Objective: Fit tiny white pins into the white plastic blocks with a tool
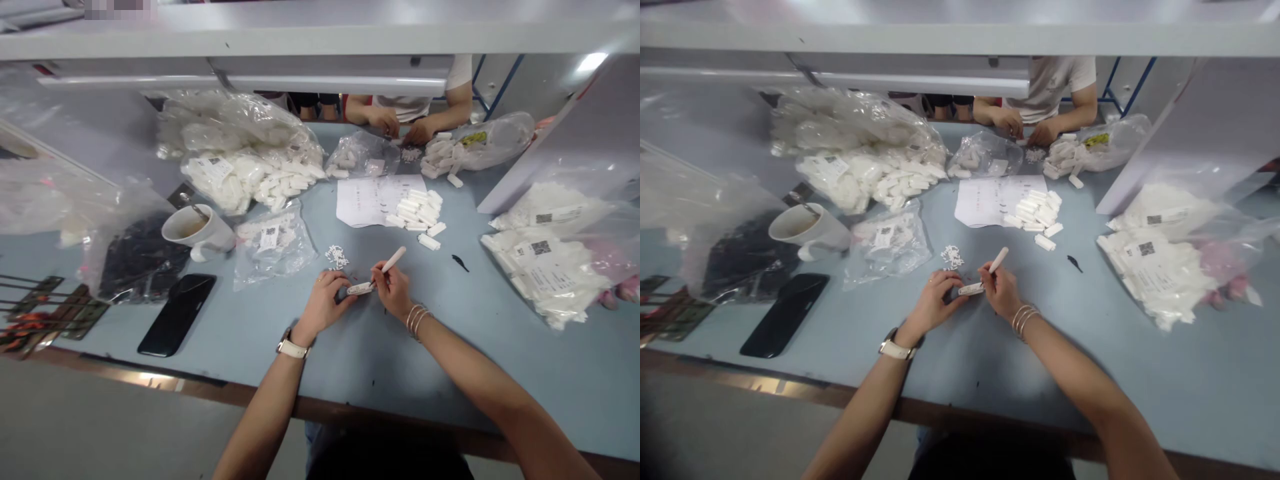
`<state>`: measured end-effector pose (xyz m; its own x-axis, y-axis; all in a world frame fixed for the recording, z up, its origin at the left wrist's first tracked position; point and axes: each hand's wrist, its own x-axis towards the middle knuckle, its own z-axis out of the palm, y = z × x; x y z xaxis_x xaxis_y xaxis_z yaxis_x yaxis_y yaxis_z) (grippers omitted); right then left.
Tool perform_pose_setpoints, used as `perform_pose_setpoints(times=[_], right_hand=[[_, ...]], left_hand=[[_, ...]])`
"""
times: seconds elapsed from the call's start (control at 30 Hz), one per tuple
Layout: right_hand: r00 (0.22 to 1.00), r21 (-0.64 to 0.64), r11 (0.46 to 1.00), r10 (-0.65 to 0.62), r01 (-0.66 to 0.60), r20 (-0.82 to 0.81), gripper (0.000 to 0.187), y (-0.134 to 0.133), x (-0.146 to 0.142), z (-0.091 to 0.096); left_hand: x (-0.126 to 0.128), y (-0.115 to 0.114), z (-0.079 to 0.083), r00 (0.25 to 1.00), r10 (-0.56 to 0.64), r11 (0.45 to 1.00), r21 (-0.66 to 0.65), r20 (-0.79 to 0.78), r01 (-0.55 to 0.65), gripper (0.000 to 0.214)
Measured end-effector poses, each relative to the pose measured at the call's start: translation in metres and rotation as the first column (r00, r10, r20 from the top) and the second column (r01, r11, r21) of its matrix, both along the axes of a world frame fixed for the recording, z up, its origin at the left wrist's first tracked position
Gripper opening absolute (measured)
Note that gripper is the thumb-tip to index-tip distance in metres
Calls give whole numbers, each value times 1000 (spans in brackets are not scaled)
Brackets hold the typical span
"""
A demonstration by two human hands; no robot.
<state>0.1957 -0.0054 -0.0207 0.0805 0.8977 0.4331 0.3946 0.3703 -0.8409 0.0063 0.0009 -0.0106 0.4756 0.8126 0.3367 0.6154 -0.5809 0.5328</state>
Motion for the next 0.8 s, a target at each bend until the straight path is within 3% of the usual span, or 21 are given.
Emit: perform_pose_setpoints(times=[0.8], right_hand=[[978, 103, 995, -27, 6, 208, 29, -2, -1, 6]], left_hand=[[7, -5, 3, 998, 60, 998, 12, -12, -60, 10]])
